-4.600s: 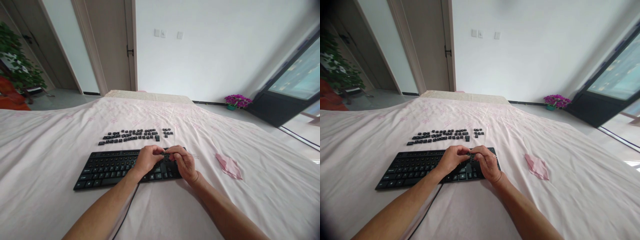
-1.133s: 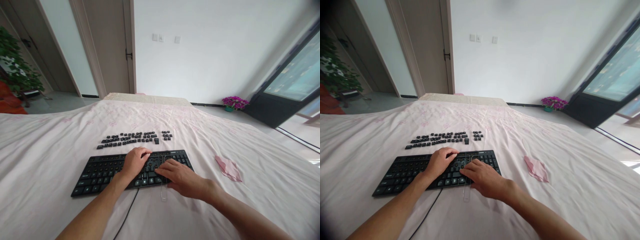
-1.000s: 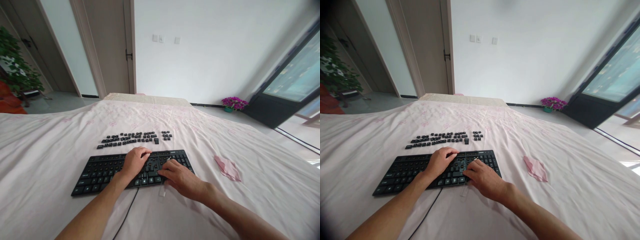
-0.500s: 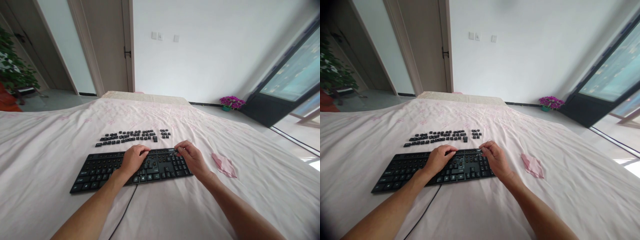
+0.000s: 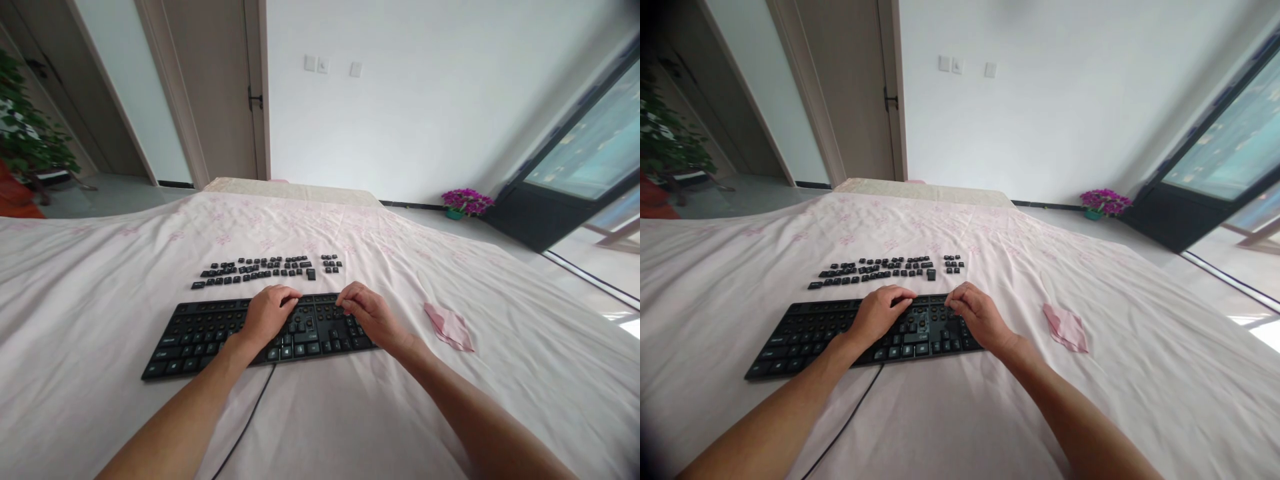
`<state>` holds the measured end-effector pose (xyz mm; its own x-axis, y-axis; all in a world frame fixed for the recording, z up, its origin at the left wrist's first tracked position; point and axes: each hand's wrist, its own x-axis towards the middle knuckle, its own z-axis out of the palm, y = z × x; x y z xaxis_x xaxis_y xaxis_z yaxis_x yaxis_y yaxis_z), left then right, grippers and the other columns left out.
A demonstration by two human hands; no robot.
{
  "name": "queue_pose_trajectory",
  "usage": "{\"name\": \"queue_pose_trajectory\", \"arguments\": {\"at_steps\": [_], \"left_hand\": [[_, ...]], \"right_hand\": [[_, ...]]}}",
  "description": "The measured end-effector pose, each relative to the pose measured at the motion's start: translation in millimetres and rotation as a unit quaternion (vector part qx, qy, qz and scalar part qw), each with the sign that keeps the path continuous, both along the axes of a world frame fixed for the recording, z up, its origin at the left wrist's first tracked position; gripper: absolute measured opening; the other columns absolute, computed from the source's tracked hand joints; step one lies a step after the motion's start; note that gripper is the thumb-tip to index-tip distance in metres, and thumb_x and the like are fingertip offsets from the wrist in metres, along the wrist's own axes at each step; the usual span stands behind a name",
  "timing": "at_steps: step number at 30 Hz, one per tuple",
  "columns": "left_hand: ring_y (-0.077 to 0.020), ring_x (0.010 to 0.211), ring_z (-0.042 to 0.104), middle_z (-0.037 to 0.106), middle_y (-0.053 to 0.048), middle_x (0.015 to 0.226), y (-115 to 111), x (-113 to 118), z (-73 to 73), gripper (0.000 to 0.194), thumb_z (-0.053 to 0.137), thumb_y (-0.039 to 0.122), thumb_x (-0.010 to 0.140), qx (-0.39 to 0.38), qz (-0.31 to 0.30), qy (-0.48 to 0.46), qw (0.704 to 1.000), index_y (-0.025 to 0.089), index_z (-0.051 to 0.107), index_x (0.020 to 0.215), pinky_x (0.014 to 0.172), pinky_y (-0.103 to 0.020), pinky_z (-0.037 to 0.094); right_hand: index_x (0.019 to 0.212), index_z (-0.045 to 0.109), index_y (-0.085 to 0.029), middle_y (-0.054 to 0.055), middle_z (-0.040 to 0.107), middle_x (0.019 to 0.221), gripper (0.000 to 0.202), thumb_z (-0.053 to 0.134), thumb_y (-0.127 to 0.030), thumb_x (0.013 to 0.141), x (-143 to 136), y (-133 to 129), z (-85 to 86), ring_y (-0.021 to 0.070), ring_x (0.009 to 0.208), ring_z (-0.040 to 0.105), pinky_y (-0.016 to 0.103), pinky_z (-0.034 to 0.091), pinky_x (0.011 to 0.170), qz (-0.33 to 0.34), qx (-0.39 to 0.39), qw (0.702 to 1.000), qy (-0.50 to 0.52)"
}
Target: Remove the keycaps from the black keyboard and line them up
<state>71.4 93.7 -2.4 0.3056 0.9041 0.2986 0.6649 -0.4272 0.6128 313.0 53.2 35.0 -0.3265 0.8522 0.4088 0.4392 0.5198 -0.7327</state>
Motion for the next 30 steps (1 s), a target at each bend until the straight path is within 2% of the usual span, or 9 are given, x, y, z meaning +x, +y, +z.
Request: {"name": "queue_pose_trajectory", "arguments": {"at_steps": [8, 11, 15, 19, 25, 30], "left_hand": [[-0.0184, 0.096, 0.063, 0.072, 0.002, 0.098, -0.5, -0.1, -0.7, 0.016, 0.058, 0.024, 0.085, 0.004, -0.006, 0.006, 1.000, 0.025, 0.072, 0.093, 0.086, -0.030, 0.046], [-0.0187, 0.096, 0.062, 0.072, 0.001, 0.099, -1.1, 0.1, 0.0, 0.016, 0.059, 0.024, 0.085, 0.006, -0.007, 0.015, 1.000, 0.026, 0.072, 0.094, 0.086, -0.031, 0.046], [-0.0189, 0.096, 0.062, 0.071, 0.001, 0.099, -1.9, 1.1, 1.3, 0.016, 0.059, 0.023, 0.085, 0.010, -0.014, 0.028, 0.999, 0.025, 0.072, 0.094, 0.086, -0.031, 0.046], [-0.0185, 0.094, 0.062, 0.071, 0.000, 0.097, -2.9, 2.1, 2.6, 0.016, 0.060, 0.021, 0.084, 0.013, -0.020, 0.039, 0.999, 0.025, 0.071, 0.094, 0.085, -0.030, 0.046], [-0.0184, 0.092, 0.061, 0.070, 0.000, 0.095, -4.4, 1.4, 4.1, 0.016, 0.060, 0.022, 0.084, 0.014, -0.022, 0.048, 0.998, 0.025, 0.071, 0.094, 0.083, -0.030, 0.046], [-0.0187, 0.095, 0.061, 0.070, 0.000, 0.097, -5.2, 1.2, 3.9, 0.015, 0.062, 0.021, 0.083, 0.012, -0.025, 0.050, 0.998, 0.025, 0.071, 0.094, 0.085, -0.030, 0.046]], "right_hand": [[0.090, 0.061, -0.022, 0.004, 0.057, 0.089, 0.017, 0.046, -0.022, 0.096, -10.0, -1.5, 3.4, 0.0163, 0.084, 0.058, 0.030, 0.047, 0.079, 0.031, 0.018, 0.996, -0.079], [0.090, 0.061, -0.022, 0.004, 0.056, 0.088, 0.017, 0.046, -0.022, 0.096, -12.5, -3.9, 3.5, 0.0162, 0.083, 0.057, 0.030, 0.047, 0.078, 0.024, 0.023, 0.995, -0.091], [0.086, 0.060, -0.022, 0.003, 0.057, 0.088, 0.016, 0.046, -0.021, 0.096, -7.2, -2.1, -2.5, 0.0165, 0.084, 0.057, 0.031, 0.047, 0.080, 0.006, 0.024, 0.998, -0.051], [0.080, 0.057, -0.022, 0.002, 0.058, 0.087, 0.018, 0.047, -0.022, 0.095, -4.5, 2.4, -5.2, 0.0158, 0.079, 0.058, 0.029, 0.048, 0.073, -0.023, 0.003, 1.000, -0.006], [0.089, 0.061, -0.023, 0.003, 0.056, 0.087, 0.016, 0.046, -0.022, 0.095, -20.3, -3.2, -0.8, 0.0172, 0.084, 0.056, 0.031, 0.046, 0.079, 0.014, 0.033, 0.995, -0.093], [0.081, 0.057, -0.022, 0.003, 0.056, 0.087, 0.018, 0.046, -0.023, 0.095, -8.9, -2.7, -10.5, 0.0165, 0.080, 0.057, 0.030, 0.048, 0.073, -0.035, 0.017, 0.999, 0.011]]}}
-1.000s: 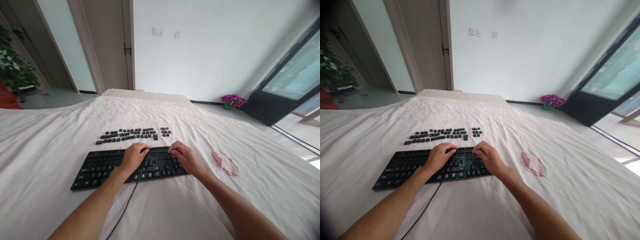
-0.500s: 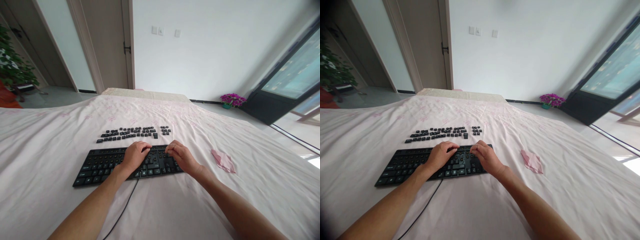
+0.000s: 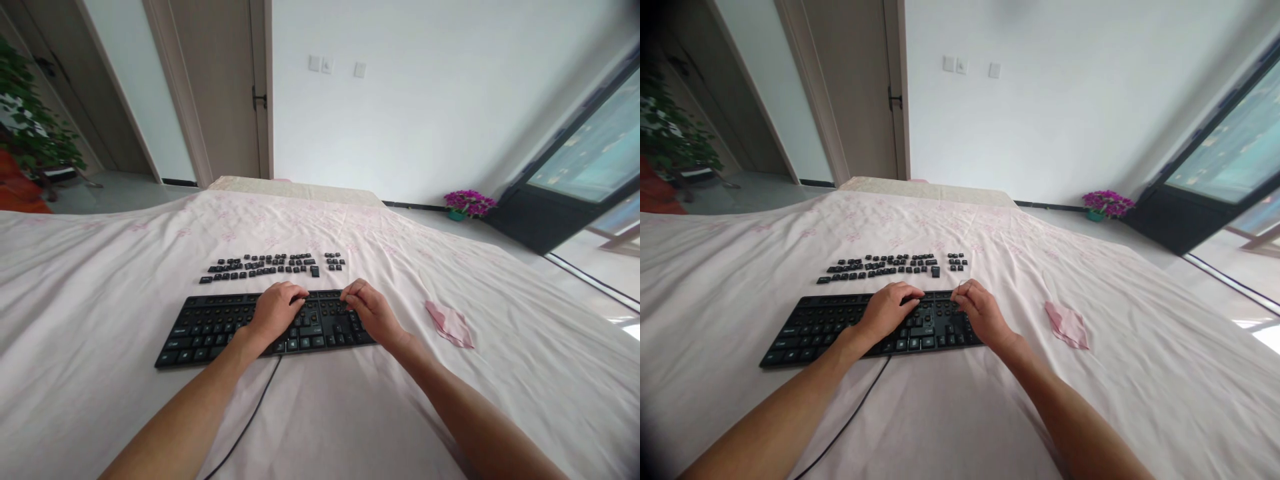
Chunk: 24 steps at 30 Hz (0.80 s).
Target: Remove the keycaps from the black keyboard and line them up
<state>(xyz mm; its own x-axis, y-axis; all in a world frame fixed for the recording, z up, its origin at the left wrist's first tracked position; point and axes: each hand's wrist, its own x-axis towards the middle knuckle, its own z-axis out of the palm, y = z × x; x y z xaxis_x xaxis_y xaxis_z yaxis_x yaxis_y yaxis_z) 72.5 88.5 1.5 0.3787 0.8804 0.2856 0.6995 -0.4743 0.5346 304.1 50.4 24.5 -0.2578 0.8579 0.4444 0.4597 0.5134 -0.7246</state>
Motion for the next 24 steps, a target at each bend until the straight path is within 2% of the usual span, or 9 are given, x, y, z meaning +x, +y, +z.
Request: {"name": "queue_pose_trajectory", "arguments": {"at_steps": [3, 9, 16, 21, 24], "left_hand": [[-0.0188, 0.094, 0.060, 0.070, -0.001, 0.097, -0.3, 0.8, 0.4, 0.015, 0.062, 0.021, 0.082, -0.002, 0.002, 0.004, 1.000, 0.025, 0.071, 0.093, 0.085, -0.030, 0.045], [-0.0194, 0.093, 0.060, 0.069, -0.002, 0.095, -1.9, 1.3, 3.1, 0.016, 0.062, 0.021, 0.082, 0.002, -0.004, 0.014, 1.000, 0.025, 0.072, 0.095, 0.085, -0.031, 0.045], [-0.0199, 0.094, 0.059, 0.068, -0.003, 0.096, -2.1, 2.0, 1.3, 0.016, 0.063, 0.021, 0.082, 0.011, -0.004, 0.025, 1.000, 0.024, 0.072, 0.094, 0.086, -0.031, 0.045], [-0.0201, 0.094, 0.059, 0.068, -0.003, 0.096, -3.3, 2.4, 1.8, 0.016, 0.063, 0.022, 0.082, 0.015, -0.007, 0.034, 0.999, 0.025, 0.072, 0.095, 0.087, -0.032, 0.045], [-0.0204, 0.095, 0.058, 0.067, -0.003, 0.096, -5.3, 6.4, 3.4, 0.016, 0.063, 0.022, 0.082, 0.015, -0.005, 0.032, 0.999, 0.025, 0.072, 0.095, 0.087, -0.032, 0.044]], "right_hand": [[0.080, 0.056, -0.022, 0.003, 0.056, 0.086, 0.019, 0.046, -0.025, 0.095, 3.6, 0.4, -1.0, 0.0160, 0.076, 0.056, 0.029, 0.049, 0.068, 0.000, -0.003, 1.000, 0.020], [0.089, 0.061, -0.022, 0.005, 0.057, 0.088, 0.017, 0.046, -0.023, 0.095, -8.3, -3.5, 7.1, 0.0179, 0.085, 0.056, 0.033, 0.047, 0.080, 0.043, 0.021, 0.995, -0.088], [0.087, 0.057, -0.021, 0.001, 0.056, 0.085, 0.015, 0.046, -0.029, 0.094, 8.7, 2.1, -8.1, 0.0137, 0.066, 0.054, 0.029, 0.049, 0.065, -0.041, -0.055, 0.996, 0.048], [0.081, 0.058, -0.022, 0.003, 0.060, 0.086, 0.017, 0.048, -0.026, 0.094, 5.5, -0.8, -4.2, 0.0179, 0.083, 0.058, 0.033, 0.048, 0.079, -0.015, 0.015, 1.000, -0.001], [0.087, 0.061, -0.022, 0.004, 0.061, 0.089, 0.015, 0.048, -0.026, 0.095, 1.0, -2.1, 3.4, 0.0183, 0.087, 0.058, 0.033, 0.046, 0.082, -0.004, 0.019, 0.998, -0.057]]}}
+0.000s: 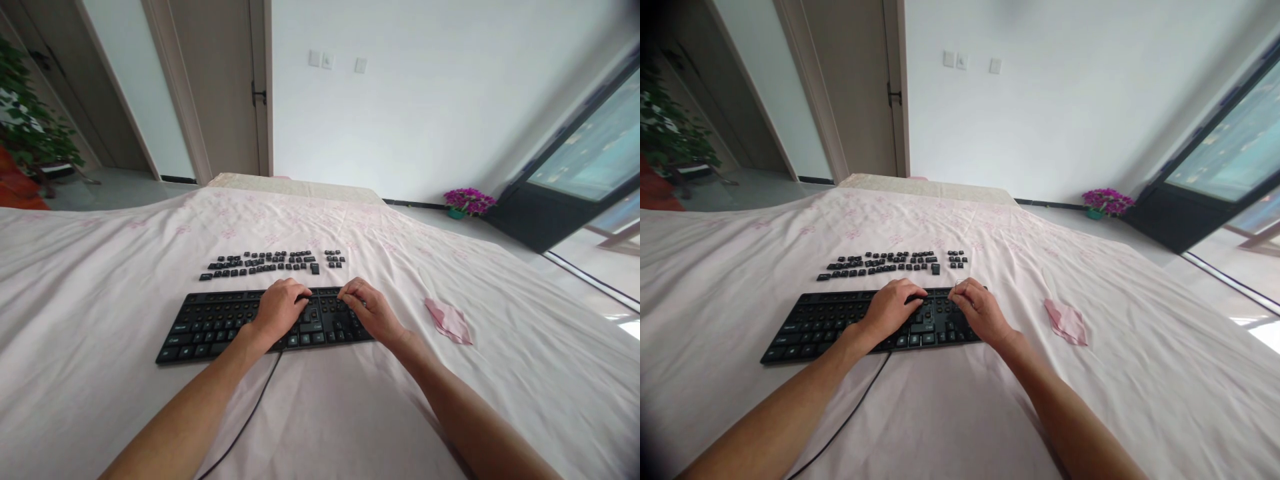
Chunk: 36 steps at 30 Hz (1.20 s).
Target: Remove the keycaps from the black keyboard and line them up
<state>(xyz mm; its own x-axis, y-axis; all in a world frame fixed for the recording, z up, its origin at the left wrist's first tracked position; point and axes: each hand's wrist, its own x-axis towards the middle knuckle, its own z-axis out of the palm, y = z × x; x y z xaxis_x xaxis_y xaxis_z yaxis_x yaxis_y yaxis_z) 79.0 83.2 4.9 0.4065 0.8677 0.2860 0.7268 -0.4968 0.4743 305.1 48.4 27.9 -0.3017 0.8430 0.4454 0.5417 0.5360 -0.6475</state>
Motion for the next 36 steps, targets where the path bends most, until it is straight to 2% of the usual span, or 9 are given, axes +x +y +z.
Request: {"name": "queue_pose_trajectory", "arguments": {"at_steps": [3, 6, 14, 22, 25, 29, 32, 36], "left_hand": [[-0.0209, 0.097, 0.057, 0.067, -0.003, 0.097, -2.7, 11.1, 1.0, 0.017, 0.065, 0.024, 0.082, -0.002, -0.009, -0.006, 1.000, 0.025, 0.072, 0.097, 0.088, -0.032, 0.044], [-0.0221, 0.097, 0.057, 0.066, -0.005, 0.097, -4.9, 27.5, 0.9, 0.023, 0.068, 0.028, 0.080, -0.001, -0.020, -0.006, 1.000, 0.026, 0.072, 0.102, 0.088, -0.033, 0.044], [-0.0239, 0.091, 0.056, 0.065, -0.005, 0.090, -7.5, 59.2, 0.8, 0.026, 0.071, 0.043, 0.076, -0.003, -0.022, 0.013, 1.000, 0.027, 0.073, 0.096, 0.081, -0.035, 0.042], [-0.0219, 0.086, 0.056, 0.065, -0.005, 0.088, -10.9, 66.3, 3.8, 0.028, 0.060, 0.050, 0.083, -0.004, -0.009, 0.005, 1.000, 0.025, 0.073, 0.084, 0.078, -0.036, 0.040], [-0.0221, 0.090, 0.057, 0.066, -0.005, 0.090, -11.3, 67.1, 4.1, 0.026, 0.063, 0.049, 0.082, -0.012, -0.006, -0.007, 1.000, 0.025, 0.074, 0.086, 0.081, -0.036, 0.040], [-0.0211, 0.090, 0.058, 0.068, -0.003, 0.089, -13.6, 67.1, 1.9, 0.023, 0.066, 0.047, 0.080, -0.031, -0.005, -0.018, 0.999, 0.026, 0.074, 0.085, 0.081, -0.036, 0.040], [-0.0199, 0.090, 0.060, 0.069, 0.000, 0.090, -14.8, 66.0, 0.7, 0.016, 0.070, 0.042, 0.078, -0.024, -0.006, -0.030, 0.999, 0.029, 0.073, 0.087, 0.080, -0.034, 0.040], [-0.0205, 0.088, 0.061, 0.071, 0.002, 0.088, -12.6, 65.0, 0.7, 0.022, 0.078, 0.041, 0.069, -0.025, -0.019, -0.027, 0.999, 0.030, 0.072, 0.088, 0.078, -0.033, 0.041]], "right_hand": [[0.092, 0.064, -0.022, 0.004, 0.060, 0.090, 0.017, 0.048, -0.028, 0.095, -0.8, 0.9, 1.3, 0.0179, 0.087, 0.058, 0.032, 0.046, 0.083, -0.012, -0.012, 0.999, -0.045], [0.090, 0.066, -0.023, 0.004, 0.060, 0.090, 0.021, 0.048, -0.032, 0.096, 0.5, 3.8, -5.6, 0.0172, 0.085, 0.059, 0.031, 0.046, 0.082, -0.029, -0.024, 0.997, -0.064], [0.084, 0.062, -0.022, 0.001, 0.068, 0.079, 0.030, 0.042, -0.040, 0.097, -0.9, 8.8, -20.9, 0.0178, 0.074, 0.063, 0.028, 0.046, 0.070, -0.093, -0.056, 0.993, -0.034], [0.086, 0.059, -0.022, 0.003, 0.065, 0.082, 0.021, 0.043, -0.031, 0.096, -0.7, 1.3, -25.4, 0.0187, 0.078, 0.062, 0.031, 0.047, 0.075, -0.061, 0.012, 0.998, 0.008], [0.083, 0.059, -0.022, 0.004, 0.064, 0.080, 0.023, 0.043, -0.032, 0.096, 0.7, -0.8, -25.8, 0.0186, 0.076, 0.062, 0.031, 0.047, 0.073, -0.060, 0.022, 0.998, 0.022], [0.077, 0.058, -0.022, 0.003, 0.064, 0.076, 0.028, 0.040, -0.033, 0.096, 0.9, -4.0, -24.4, 0.0183, 0.071, 0.060, 0.030, 0.048, 0.072, -0.109, 0.037, 0.993, 0.040], [0.077, 0.058, -0.022, 0.003, 0.064, 0.076, 0.029, 0.040, -0.034, 0.096, 0.8, -5.1, -23.1, 0.0185, 0.070, 0.060, 0.030, 0.047, 0.071, -0.105, 0.031, 0.993, 0.035], [0.078, 0.058, -0.021, 0.004, 0.063, 0.077, 0.028, 0.040, -0.034, 0.096, 2.7, -3.7, -24.7, 0.0186, 0.072, 0.060, 0.030, 0.046, 0.071, -0.106, 0.030, 0.993, 0.044]]}}
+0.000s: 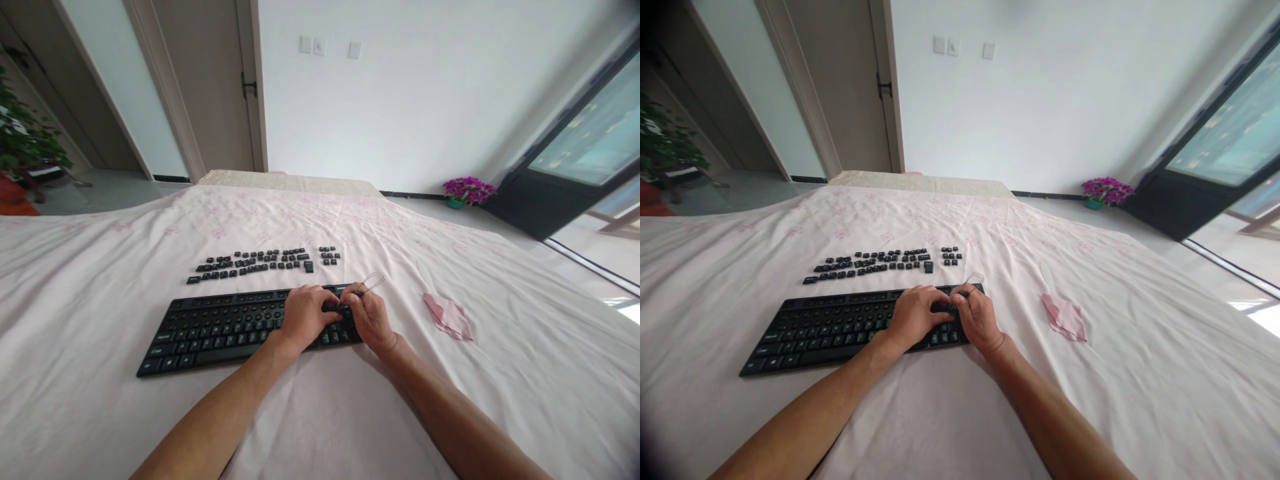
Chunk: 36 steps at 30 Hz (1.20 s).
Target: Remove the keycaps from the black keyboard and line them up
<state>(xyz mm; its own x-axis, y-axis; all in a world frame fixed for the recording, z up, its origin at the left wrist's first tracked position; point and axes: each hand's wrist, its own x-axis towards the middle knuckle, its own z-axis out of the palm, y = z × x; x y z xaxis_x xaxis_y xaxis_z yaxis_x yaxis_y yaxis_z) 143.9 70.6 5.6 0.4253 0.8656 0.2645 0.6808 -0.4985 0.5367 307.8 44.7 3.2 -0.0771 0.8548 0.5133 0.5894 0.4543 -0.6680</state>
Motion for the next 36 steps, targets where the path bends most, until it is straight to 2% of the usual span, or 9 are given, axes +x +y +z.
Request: {"name": "queue_pose_trajectory", "arguments": {"at_steps": [5, 13, 19, 22, 27, 31, 34, 36], "left_hand": [[-0.0194, 0.085, 0.063, 0.074, 0.004, 0.086, 2.0, -0.5, 1.4, 0.018, 0.072, 0.042, 0.075, -0.023, -0.014, -0.037, 0.999, 0.031, 0.074, 0.089, 0.078, -0.031, 0.042], [-0.0178, 0.077, 0.066, 0.074, 0.001, 0.081, 0.3, -0.5, 1.3, 0.020, 0.064, 0.040, 0.081, -0.059, 0.011, -0.086, 0.994, 0.029, 0.075, 0.094, 0.070, -0.027, 0.045], [-0.0193, 0.075, 0.069, 0.075, -0.004, 0.082, 8.3, -1.7, 2.7, 0.029, 0.065, 0.041, 0.076, -0.177, 0.010, -0.174, 0.969, 0.019, 0.075, 0.092, 0.067, -0.025, 0.048], [-0.0197, 0.076, 0.069, 0.075, -0.005, 0.082, 13.0, -2.2, 1.3, 0.032, 0.067, 0.042, 0.074, -0.205, 0.007, -0.225, 0.952, 0.017, 0.074, 0.093, 0.066, -0.025, 0.049], [-0.0189, 0.075, 0.068, 0.074, -0.004, 0.080, 20.9, -9.6, -1.8, 0.027, 0.069, 0.030, 0.071, -0.205, 0.007, -0.267, 0.942, 0.018, 0.074, 0.095, 0.069, -0.026, 0.050], [-0.0196, 0.082, 0.068, 0.074, -0.006, 0.086, 28.5, -27.7, -2.5, 0.030, 0.070, 0.029, 0.072, -0.218, 0.006, -0.328, 0.919, 0.016, 0.073, 0.099, 0.076, -0.027, 0.051], [-0.0198, 0.085, 0.068, 0.074, -0.007, 0.091, 31.0, -42.2, -2.0, 0.031, 0.072, 0.027, 0.071, -0.233, 0.010, -0.350, 0.907, 0.015, 0.073, 0.100, 0.080, -0.028, 0.052], [-0.0201, 0.086, 0.068, 0.074, -0.008, 0.091, 30.4, -49.5, -1.4, 0.032, 0.073, 0.027, 0.071, -0.244, 0.013, -0.358, 0.901, 0.015, 0.073, 0.100, 0.081, -0.028, 0.052]], "right_hand": [[0.082, 0.059, -0.021, 0.003, 0.064, 0.078, 0.025, 0.042, -0.032, 0.095, 1.0, 1.1, -2.1, 0.0178, 0.073, 0.060, 0.029, 0.046, 0.072, 0.013, -0.008, 1.000, 0.020], [0.087, 0.063, -0.021, 0.002, 0.063, 0.080, 0.021, 0.045, -0.028, 0.096, -2.6, -2.1, -0.7, 0.0168, 0.076, 0.059, 0.030, 0.046, 0.075, 0.037, 0.037, 0.998, 0.035], [0.092, 0.067, -0.021, 0.001, 0.056, 0.072, 0.018, 0.051, -0.029, 0.095, -1.5, -5.6, -3.3, 0.0132, 0.061, 0.052, 0.026, 0.042, 0.059, 0.062, 0.099, 0.992, -0.039], [0.099, 0.067, -0.023, 0.001, 0.058, 0.076, 0.016, 0.051, -0.026, 0.095, -0.4, -5.8, -4.3, 0.0133, 0.064, 0.054, 0.026, 0.043, 0.061, 0.056, 0.120, 0.991, -0.034], [0.112, 0.063, -0.026, 0.004, 0.064, 0.093, 0.021, 0.052, -0.021, 0.095, 2.5, -6.2, -2.5, 0.0151, 0.081, 0.061, 0.027, 0.048, 0.072, 0.036, 0.120, 0.992, -0.018], [0.119, 0.060, -0.023, 0.005, 0.064, 0.094, 0.026, 0.052, -0.022, 0.094, 0.5, -10.4, 2.7, 0.0171, 0.082, 0.061, 0.029, 0.048, 0.073, 0.037, 0.108, 0.981, -0.158], [0.118, 0.061, -0.022, 0.006, 0.065, 0.092, 0.026, 0.054, -0.023, 0.093, -5.8, -13.3, 5.0, 0.0187, 0.080, 0.059, 0.030, 0.045, 0.070, 0.036, 0.086, 0.954, -0.284], [0.116, 0.062, -0.024, 0.005, 0.065, 0.090, 0.028, 0.056, -0.018, 0.089, -10.5, -14.7, 5.8, 0.0192, 0.079, 0.058, 0.030, 0.043, 0.068, 0.043, 0.069, 0.936, -0.342]]}}
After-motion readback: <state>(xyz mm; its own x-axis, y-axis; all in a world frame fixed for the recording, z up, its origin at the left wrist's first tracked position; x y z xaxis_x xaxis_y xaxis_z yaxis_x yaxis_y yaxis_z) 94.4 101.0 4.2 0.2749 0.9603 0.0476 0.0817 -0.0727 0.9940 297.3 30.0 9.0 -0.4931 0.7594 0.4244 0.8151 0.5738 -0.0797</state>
